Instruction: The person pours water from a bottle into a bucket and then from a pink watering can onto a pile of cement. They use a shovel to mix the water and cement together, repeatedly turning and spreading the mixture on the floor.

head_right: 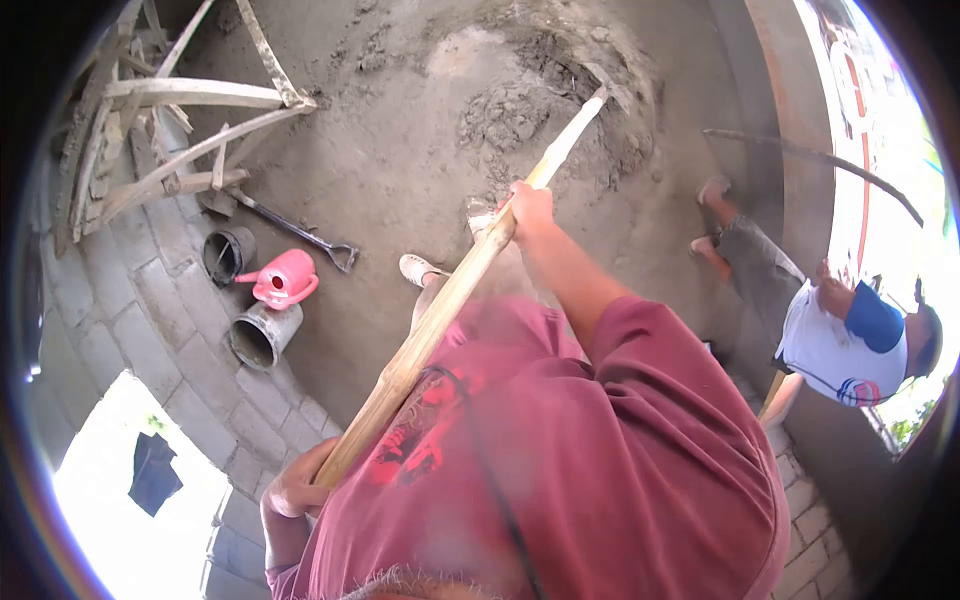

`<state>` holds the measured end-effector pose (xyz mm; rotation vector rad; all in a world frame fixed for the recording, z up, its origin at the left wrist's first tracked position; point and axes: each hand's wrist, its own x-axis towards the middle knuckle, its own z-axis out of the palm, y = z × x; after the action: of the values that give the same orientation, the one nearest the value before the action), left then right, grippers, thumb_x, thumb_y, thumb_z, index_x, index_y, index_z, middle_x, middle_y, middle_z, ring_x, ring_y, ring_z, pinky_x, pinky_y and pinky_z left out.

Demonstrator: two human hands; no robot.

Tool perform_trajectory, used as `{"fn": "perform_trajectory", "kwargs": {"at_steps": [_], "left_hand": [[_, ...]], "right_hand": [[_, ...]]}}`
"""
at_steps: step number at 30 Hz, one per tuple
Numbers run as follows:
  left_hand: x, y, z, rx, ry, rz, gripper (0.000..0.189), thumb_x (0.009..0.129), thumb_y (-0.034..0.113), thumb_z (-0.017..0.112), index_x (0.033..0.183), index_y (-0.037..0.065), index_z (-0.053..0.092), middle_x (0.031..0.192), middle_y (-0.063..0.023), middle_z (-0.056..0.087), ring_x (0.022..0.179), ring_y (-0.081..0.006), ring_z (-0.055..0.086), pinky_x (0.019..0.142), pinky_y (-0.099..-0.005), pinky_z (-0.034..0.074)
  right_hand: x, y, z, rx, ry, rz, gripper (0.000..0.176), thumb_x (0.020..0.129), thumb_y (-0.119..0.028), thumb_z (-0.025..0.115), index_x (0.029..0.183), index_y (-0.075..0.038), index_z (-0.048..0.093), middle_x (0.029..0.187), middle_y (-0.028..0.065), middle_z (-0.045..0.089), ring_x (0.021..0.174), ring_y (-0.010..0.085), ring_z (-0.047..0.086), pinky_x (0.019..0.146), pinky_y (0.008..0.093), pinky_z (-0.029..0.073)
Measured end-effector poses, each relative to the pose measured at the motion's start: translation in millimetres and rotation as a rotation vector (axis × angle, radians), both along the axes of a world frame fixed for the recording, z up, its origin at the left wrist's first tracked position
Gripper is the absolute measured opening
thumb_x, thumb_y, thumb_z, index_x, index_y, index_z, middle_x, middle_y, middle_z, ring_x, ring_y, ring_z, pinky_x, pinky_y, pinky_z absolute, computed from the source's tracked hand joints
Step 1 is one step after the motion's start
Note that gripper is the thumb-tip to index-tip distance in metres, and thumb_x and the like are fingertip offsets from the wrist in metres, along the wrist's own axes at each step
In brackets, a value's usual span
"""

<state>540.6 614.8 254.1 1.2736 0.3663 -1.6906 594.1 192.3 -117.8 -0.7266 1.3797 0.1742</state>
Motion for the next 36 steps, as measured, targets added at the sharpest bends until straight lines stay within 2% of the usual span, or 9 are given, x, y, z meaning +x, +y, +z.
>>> {"fn": "perform_trajectory", "kwargs": {"at_steps": [3,7,11,14,19,23,28,32,36], "left_hand": [[0,-11,-24,0.017,-0.150,-0.063,0.078,0.084,0.021,0.068,0.153,0.004,0.036,0.111,-0.0124,0.066,0.088,-0.0184,0.066,0.071,-0.0338,0.055],[7,8,-35,0.093,-0.263,-0.312,0.075,0.088,0.029,0.064,0.155,0.008,0.034,0.114,-0.0221,0.068,0.093,-0.0333,0.070,0.083,-0.0424,0.054],[-18,50,-9,0.107,-0.472,-0.355,0.073,0.092,0.039,0.060,0.154,0.009,0.034,0.112,-0.0297,0.066,0.093,-0.0459,0.068,0.085,-0.0481,0.053],[-34,75,11,0.170,-0.516,-0.366,0.071,0.093,0.041,0.059,0.152,0.011,0.036,0.109,-0.0281,0.069,0.092,-0.0498,0.065,0.083,-0.0510,0.054],[-22,52,-1,0.347,-0.430,-0.496,0.064,0.094,0.037,0.058,0.149,0.011,0.039,0.100,-0.0262,0.070,0.090,-0.0502,0.065,0.082,-0.0547,0.052],[-35,93,41,0.348,-0.601,-0.514,0.063,0.091,0.032,0.063,0.147,0.010,0.043,0.095,-0.0263,0.070,0.086,-0.0486,0.066,0.078,-0.0545,0.052],[-17,90,44,0.450,-0.641,-0.553,0.063,0.087,0.027,0.068,0.143,0.009,0.049,0.095,-0.0243,0.071,0.086,-0.0460,0.067,0.077,-0.0516,0.053],[-15,100,87,0.505,-0.724,-0.597,0.064,0.080,0.024,0.075,0.138,0.006,0.055,0.095,-0.0237,0.071,0.088,-0.0434,0.069,0.077,-0.0469,0.054],[8,91,128,0.731,-0.572,-0.661,0.070,0.070,0.024,0.077,0.136,0.009,0.057,0.093,-0.0236,0.071,0.089,-0.0420,0.070,0.081,-0.0455,0.053]], "right_hand": [[11,-14,-21,-0.038,0.115,0.118,0.010,0.088,-0.004,0.058,0.094,0.002,0.051,0.079,0.0145,0.055,0.065,0.0287,0.061,0.057,0.0465,0.056],[22,4,-47,-0.163,0.188,0.148,0.010,0.084,-0.002,0.056,0.092,0.003,0.052,0.079,0.0168,0.055,0.063,0.0298,0.062,0.056,0.0466,0.057],[-3,43,-42,-0.205,0.172,0.182,0.009,0.082,0.001,0.055,0.091,0.004,0.053,0.076,0.0175,0.055,0.059,0.0307,0.062,0.054,0.0470,0.056],[-5,73,-31,-0.200,0.201,0.197,0.008,0.082,0.001,0.055,0.089,0.005,0.052,0.071,0.0167,0.054,0.055,0.0307,0.061,0.052,0.0474,0.055],[2,63,-67,-0.168,0.159,0.216,0.007,0.082,0.000,0.056,0.086,0.004,0.051,0.070,0.0178,0.055,0.056,0.0311,0.060,0.050,0.0484,0.053],[-15,117,-3,-0.055,0.117,0.115,0.008,0.083,-0.001,0.057,0.085,0.004,0.051,0.070,0.0166,0.053,0.056,0.0300,0.058,0.052,0.0493,0.053],[-8,127,-36,0.037,0.066,0.090,0.009,0.084,-0.001,0.054,0.087,0.005,0.050,0.076,0.0176,0.053,0.058,0.0297,0.059,0.054,0.0476,0.053],[-16,154,5,0.140,-0.045,-0.041,0.006,0.086,-0.001,0.054,0.085,0.001,0.048,0.074,0.0139,0.048,0.059,0.0276,0.053,0.053,0.0469,0.049],[-2,180,53,0.309,-0.001,-0.174,0.008,0.087,-0.001,0.056,0.087,0.001,0.048,0.077,0.0138,0.048,0.062,0.0269,0.053,0.056,0.0457,0.050]]}}
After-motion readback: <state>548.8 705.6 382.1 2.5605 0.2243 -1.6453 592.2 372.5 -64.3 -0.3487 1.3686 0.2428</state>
